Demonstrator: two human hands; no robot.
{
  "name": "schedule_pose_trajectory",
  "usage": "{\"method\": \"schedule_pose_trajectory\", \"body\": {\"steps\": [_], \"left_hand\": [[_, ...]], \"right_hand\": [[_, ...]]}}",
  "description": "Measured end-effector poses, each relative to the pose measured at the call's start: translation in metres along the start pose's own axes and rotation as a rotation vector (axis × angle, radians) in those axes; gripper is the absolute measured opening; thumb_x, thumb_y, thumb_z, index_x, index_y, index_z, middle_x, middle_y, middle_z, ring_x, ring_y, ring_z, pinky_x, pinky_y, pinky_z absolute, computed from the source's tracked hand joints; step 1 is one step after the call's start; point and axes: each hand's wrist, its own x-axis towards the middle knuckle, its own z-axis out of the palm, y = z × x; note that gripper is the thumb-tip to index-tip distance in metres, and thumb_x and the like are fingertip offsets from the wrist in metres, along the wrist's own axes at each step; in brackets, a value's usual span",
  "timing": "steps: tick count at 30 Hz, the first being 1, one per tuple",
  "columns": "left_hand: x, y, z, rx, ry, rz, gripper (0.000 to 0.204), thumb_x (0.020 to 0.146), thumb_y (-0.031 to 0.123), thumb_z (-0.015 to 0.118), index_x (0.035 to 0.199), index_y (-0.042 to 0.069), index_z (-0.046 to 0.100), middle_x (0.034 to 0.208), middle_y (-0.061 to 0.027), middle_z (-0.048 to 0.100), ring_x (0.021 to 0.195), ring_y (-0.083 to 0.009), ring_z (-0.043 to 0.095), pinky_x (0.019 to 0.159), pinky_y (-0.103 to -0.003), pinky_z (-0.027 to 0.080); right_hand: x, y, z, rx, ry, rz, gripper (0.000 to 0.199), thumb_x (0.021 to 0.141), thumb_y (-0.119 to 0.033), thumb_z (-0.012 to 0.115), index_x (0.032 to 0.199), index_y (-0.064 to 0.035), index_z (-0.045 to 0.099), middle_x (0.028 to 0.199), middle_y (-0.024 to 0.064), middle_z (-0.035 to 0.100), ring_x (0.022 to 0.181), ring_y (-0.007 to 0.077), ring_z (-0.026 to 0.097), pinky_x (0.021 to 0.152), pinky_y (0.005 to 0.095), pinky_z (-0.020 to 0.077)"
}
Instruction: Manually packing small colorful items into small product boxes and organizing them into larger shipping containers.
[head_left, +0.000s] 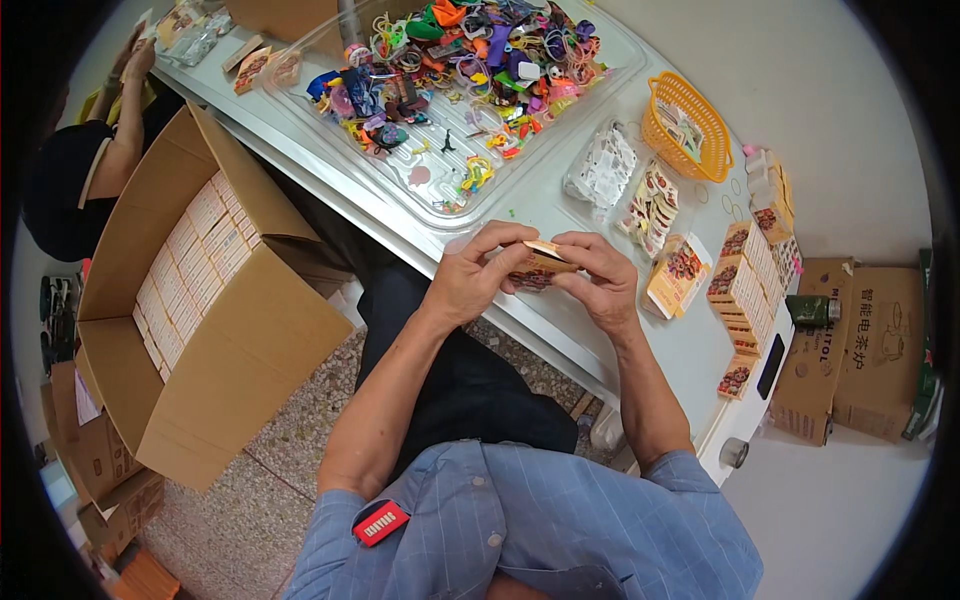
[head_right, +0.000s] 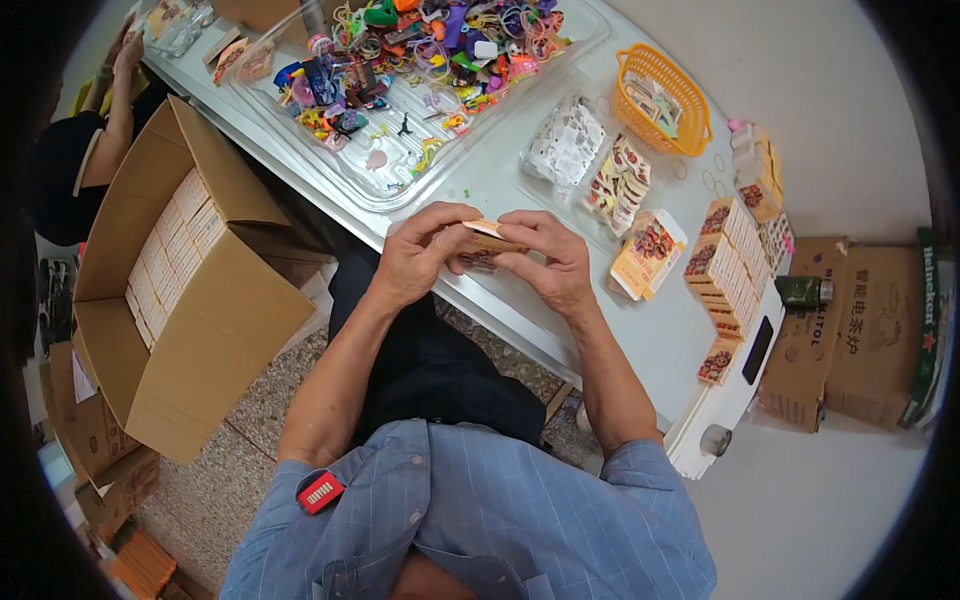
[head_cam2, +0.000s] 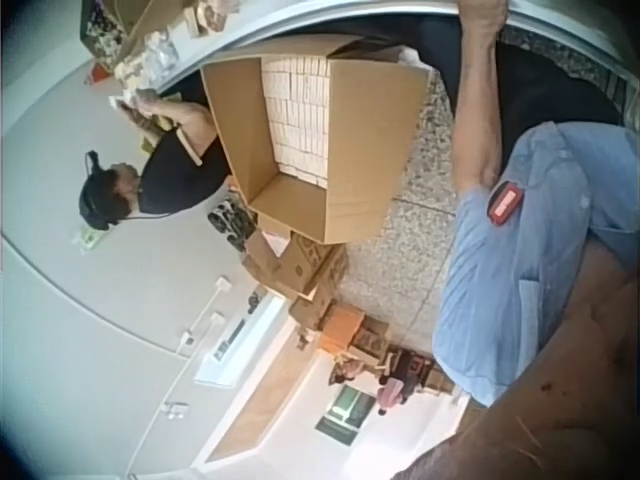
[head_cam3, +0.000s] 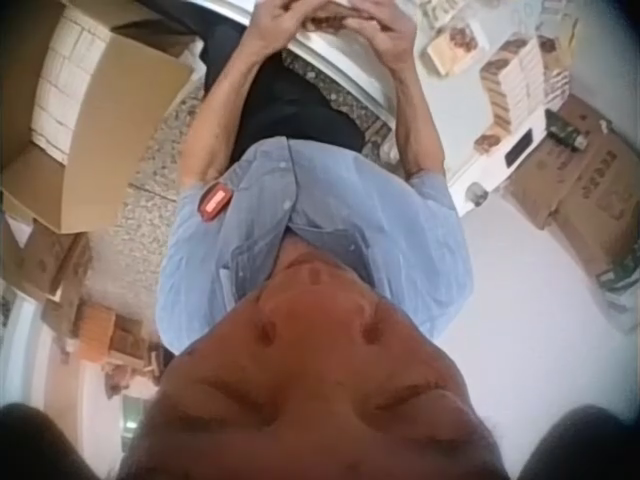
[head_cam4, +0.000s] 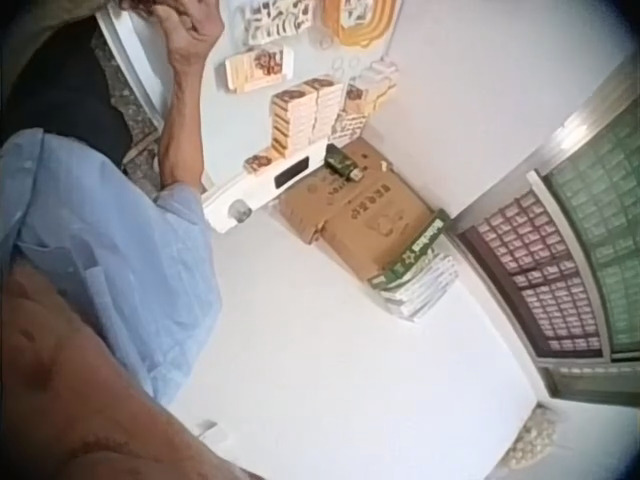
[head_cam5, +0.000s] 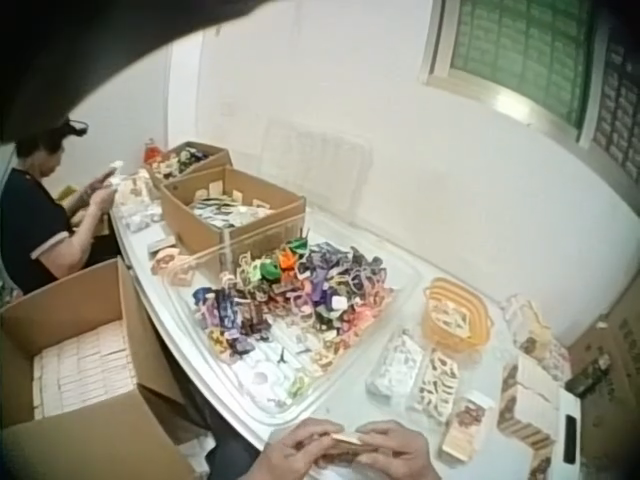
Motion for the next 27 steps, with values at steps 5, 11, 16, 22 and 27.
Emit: {"method": "schedule_pose_trajectory", "body": {"steps": [5,11,16,22,27], "left_hand": [[-0.001,0.003,0.0,0.178,-0.026,0.156,0.026,0.098,0.004,0.065,0.123,0.004,0.066,0.121,-0.008,0.065,0.096,-0.0131,0.066,0.071,-0.025,0.058],[0.005,-0.007,-0.011,0.277,-0.08,0.194,0.026,0.094,-0.002,0.065,0.12,0.004,0.068,0.123,-0.0089,0.065,0.106,-0.0159,0.066,0.079,-0.027,0.06],[0.005,-0.005,-0.012,0.166,-0.121,0.132,0.026,0.093,-0.003,0.066,0.118,0.004,0.068,0.123,-0.0093,0.065,0.106,-0.0167,0.066,0.082,-0.027,0.06],[0.007,0.004,-0.011,0.206,-0.133,0.123,0.023,0.093,0.003,0.07,0.116,0.005,0.07,0.121,-0.0081,0.065,0.104,-0.0144,0.066,0.078,-0.025,0.06],[0.007,0.012,-0.007,0.266,-0.095,0.04,0.023,0.095,0.012,0.071,0.116,0.003,0.07,0.118,-0.0069,0.066,0.101,-0.0117,0.066,0.077,-0.024,0.058]], "right_hand": [[-0.006,0.006,0.0,-0.147,0.04,0.006,0.033,0.084,0.004,0.076,0.115,-0.0067,0.075,0.111,0.0138,0.071,0.096,0.0202,0.068,0.082,0.0295,0.0555],[-0.012,-0.001,0.008,-0.217,0.073,-0.053,0.033,0.083,0.007,0.076,0.113,-0.0071,0.075,0.111,0.0134,0.07,0.096,0.0195,0.067,0.081,0.0296,0.0556],[-0.022,0.0,0.01,-0.245,0.117,-0.059,0.033,0.082,0.007,0.076,0.112,-0.0077,0.075,0.113,0.0137,0.067,0.098,0.0197,0.066,0.083,0.03,0.0547],[-0.016,-0.006,0.007,-0.255,0.078,-0.048,0.03,0.083,0.005,0.076,0.111,-0.0048,0.075,0.112,0.0127,0.067,0.099,0.0188,0.064,0.085,0.0297,0.053],[-0.007,-0.02,0.012,-0.253,0.133,0.057,0.022,0.085,-0.001,0.077,0.107,-0.0035,0.076,0.104,0.0084,0.07,0.083,0.0128,0.063,0.072,0.026,0.0521]]}}
